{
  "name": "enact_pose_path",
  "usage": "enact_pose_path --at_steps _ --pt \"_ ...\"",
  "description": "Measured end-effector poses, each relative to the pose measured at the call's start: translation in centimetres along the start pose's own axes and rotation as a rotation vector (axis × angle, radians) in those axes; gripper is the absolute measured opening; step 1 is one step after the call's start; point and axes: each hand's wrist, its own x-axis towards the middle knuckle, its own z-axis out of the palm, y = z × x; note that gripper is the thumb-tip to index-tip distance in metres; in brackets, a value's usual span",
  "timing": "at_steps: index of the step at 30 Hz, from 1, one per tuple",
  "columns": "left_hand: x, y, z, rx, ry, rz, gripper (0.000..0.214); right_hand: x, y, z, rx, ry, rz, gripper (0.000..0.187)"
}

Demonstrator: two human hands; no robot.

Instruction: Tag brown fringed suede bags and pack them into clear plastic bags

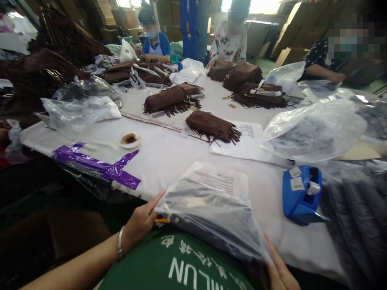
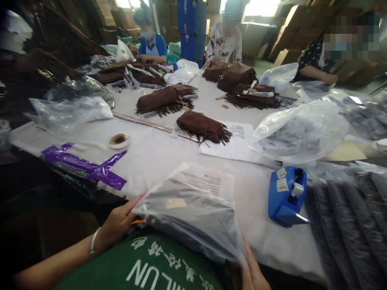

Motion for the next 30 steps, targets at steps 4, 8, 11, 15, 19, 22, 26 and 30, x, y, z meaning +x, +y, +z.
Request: enact_pose_path --at_steps 4,8,11,15,19,22,26,30 --pt "4.4 6.4 -2.1 -0.209 -0.04 -0.007 0.06 1.0 -8.4 -4.4 0.176 -0.061 0.026 0.086" --pt "9.4 11.7 -3.4 -0.339 -0.212 0.018 0.052 2.8 -15.1 -7.2 0.237 0.08 -0.232 0.068" --pt "13.0 14.8 -3.8 -0.306 -0.305 0.045 0.046 5.1 -18.2 -8.5 0.2 0.031 -0.22 0.063" --pt "15.3 18.9 -4.8 -0.312 -0.21 0.184 0.04 6.5 -20.7 -10.8 0.26 0.071 -0.309 0.069" --pt "13.7 19.3 -5.1 -0.296 -0.151 0.33 0.044 5.1 -20.4 -11.5 0.26 0.179 -0.395 0.06" --pt "11.1 14.8 -3.4 -0.225 -0.221 0.346 0.049 4.5 -16.1 -9.8 0.268 0.142 -0.335 0.063" --pt "7.5 6.1 0.7 0.119 -0.302 0.287 0.054 5.1 -6.6 -5.5 0.249 -0.074 -0.078 0.072" --pt "5.1 1.2 3.4 0.481 -0.208 0.475 0.07 3.9 -0.1 -1.7 0.311 -0.035 0.011 0.069"
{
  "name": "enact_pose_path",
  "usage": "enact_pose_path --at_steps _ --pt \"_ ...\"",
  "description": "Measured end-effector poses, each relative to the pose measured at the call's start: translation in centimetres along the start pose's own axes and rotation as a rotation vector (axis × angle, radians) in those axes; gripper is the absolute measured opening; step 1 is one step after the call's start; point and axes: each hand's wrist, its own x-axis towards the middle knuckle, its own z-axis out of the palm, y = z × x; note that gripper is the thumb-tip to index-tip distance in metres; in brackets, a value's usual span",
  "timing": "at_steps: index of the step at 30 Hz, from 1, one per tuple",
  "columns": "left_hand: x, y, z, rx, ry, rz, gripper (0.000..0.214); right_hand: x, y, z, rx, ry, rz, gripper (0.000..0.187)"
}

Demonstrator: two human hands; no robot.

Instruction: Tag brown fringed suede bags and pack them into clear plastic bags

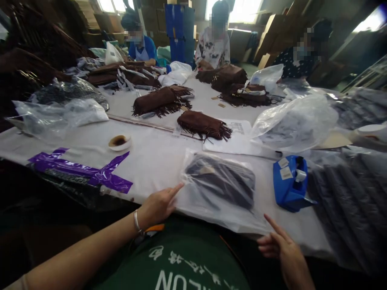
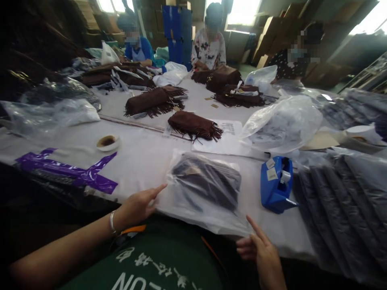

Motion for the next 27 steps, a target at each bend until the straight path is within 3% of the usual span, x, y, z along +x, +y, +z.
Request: enact_pose_path --at_steps 2,3,4,7,8,9,12,14,17,22,25,27 --pt "-0.1 0.3 0.7 0.077 0.061 0.139 0.072 -1.7 0.7 1.3 0.009 0.157 -0.142 0.066" --pt "0.1 0.5 0.8 0.086 0.079 0.216 0.069 -2.7 0.3 2.2 -0.016 0.175 -0.243 0.061" --pt "0.6 0.9 0.9 0.074 0.087 0.291 0.064 -3.6 -0.3 3.3 -0.069 0.108 -0.349 0.053" --pt "2.2 2.0 1.2 -0.08 0.108 0.394 0.046 -5.1 -3.1 7.9 -0.334 -0.441 -0.623 0.034" --pt "2.8 2.3 1.4 -0.138 0.139 0.381 0.043 -4.9 -4.0 9.6 -0.425 -0.583 -0.699 0.035" --pt "3.2 2.6 1.5 -0.182 0.181 0.362 0.041 -4.4 -4.6 11.4 -0.495 -0.631 -0.774 0.038" --pt "3.6 2.8 1.9 -0.196 0.304 0.382 0.045 -1.2 -5.0 16.0 -0.64 -0.462 -0.911 0.051" --pt "3.1 2.2 2.3 -0.12 0.312 0.445 0.053 1.4 -4.4 17.6 -0.696 -0.346 -0.939 0.053" --pt "2.0 0.4 3.0 0.021 0.239 0.484 0.065 4.9 -3.8 17.8 -0.746 -0.29 -0.992 0.051" --pt "1.4 -2.6 3.9 0.182 0.2 0.527 0.069 9.5 -5.6 15.6 -0.771 -0.418 -1.207 0.057" --pt "1.5 -3.9 3.4 0.26 0.192 0.55 0.066 10.9 -5.9 15.2 -0.903 -0.379 -1.372 0.051" --pt "1.2 -4.9 2.8 0.322 0.187 0.553 0.065 10.7 -5.2 15.0 -0.984 -0.312 -1.402 0.049"
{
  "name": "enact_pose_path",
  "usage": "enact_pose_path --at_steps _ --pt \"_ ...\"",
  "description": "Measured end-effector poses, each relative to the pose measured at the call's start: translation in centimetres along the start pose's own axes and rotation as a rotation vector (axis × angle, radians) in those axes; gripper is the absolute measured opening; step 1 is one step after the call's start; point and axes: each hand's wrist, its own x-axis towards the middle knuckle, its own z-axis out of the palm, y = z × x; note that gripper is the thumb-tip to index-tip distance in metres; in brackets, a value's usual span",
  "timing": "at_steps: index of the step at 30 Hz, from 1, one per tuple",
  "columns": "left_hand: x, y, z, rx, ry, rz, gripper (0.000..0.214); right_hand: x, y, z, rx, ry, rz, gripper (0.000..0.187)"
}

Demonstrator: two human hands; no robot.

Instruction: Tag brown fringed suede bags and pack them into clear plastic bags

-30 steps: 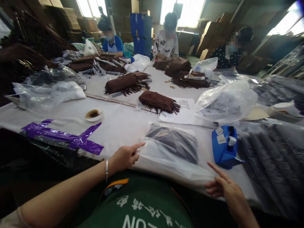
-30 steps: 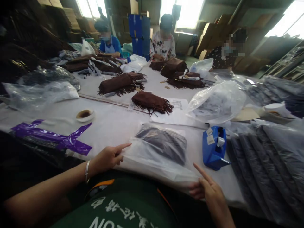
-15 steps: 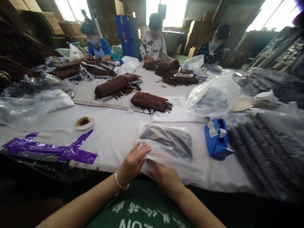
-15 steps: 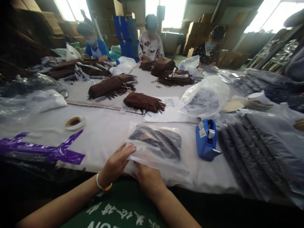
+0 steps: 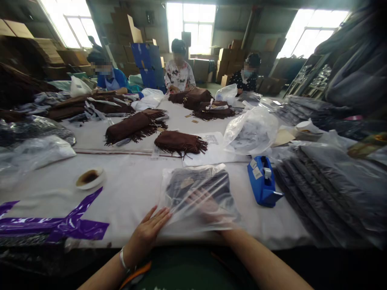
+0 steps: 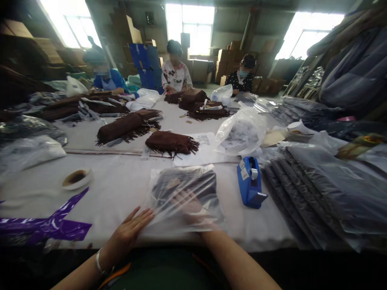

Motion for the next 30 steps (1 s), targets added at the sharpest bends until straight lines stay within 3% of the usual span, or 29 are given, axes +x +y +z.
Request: enact_pose_path --at_steps 5,8,11,15,18,21,23,26,30 --pt "-0.2 -0.4 -0.3 0.123 -0.091 -0.03 0.064 -2.1 -0.8 0.3 -0.091 -0.015 -0.022 0.064" --pt "2.4 1.1 0.5 0.099 -0.067 -0.016 0.063 -2.1 -0.4 0.1 -0.116 -0.021 -0.028 0.066" --pt "5.2 2.4 2.0 -0.013 -0.028 0.093 0.053 -3.4 -0.5 -0.5 -0.127 0.001 0.014 0.06" --pt "6.1 2.5 4.0 -0.163 -0.004 0.118 0.044 -9.0 -2.6 -1.3 -0.147 0.075 0.221 0.057" --pt "5.6 2.1 4.7 -0.232 -0.002 0.093 0.044 -13.4 -5.1 -0.4 -0.161 0.116 0.374 0.058" --pt "5.5 1.9 4.7 -0.258 0.011 0.08 0.046 -15.9 -7.3 1.0 -0.132 0.15 0.394 0.059" --pt "5.6 1.8 4.5 -0.266 0.021 0.091 0.048 -16.4 -8.1 0.8 -0.061 0.169 0.39 0.056" --pt "5.8 1.8 4.3 -0.25 0.025 0.123 0.05 -16.3 -8.2 -2.0 0.123 0.24 0.438 0.046" --pt "5.7 1.7 4.4 -0.188 0.049 0.162 0.047 -14.3 -6.5 -7.8 0.407 0.399 0.609 0.03"
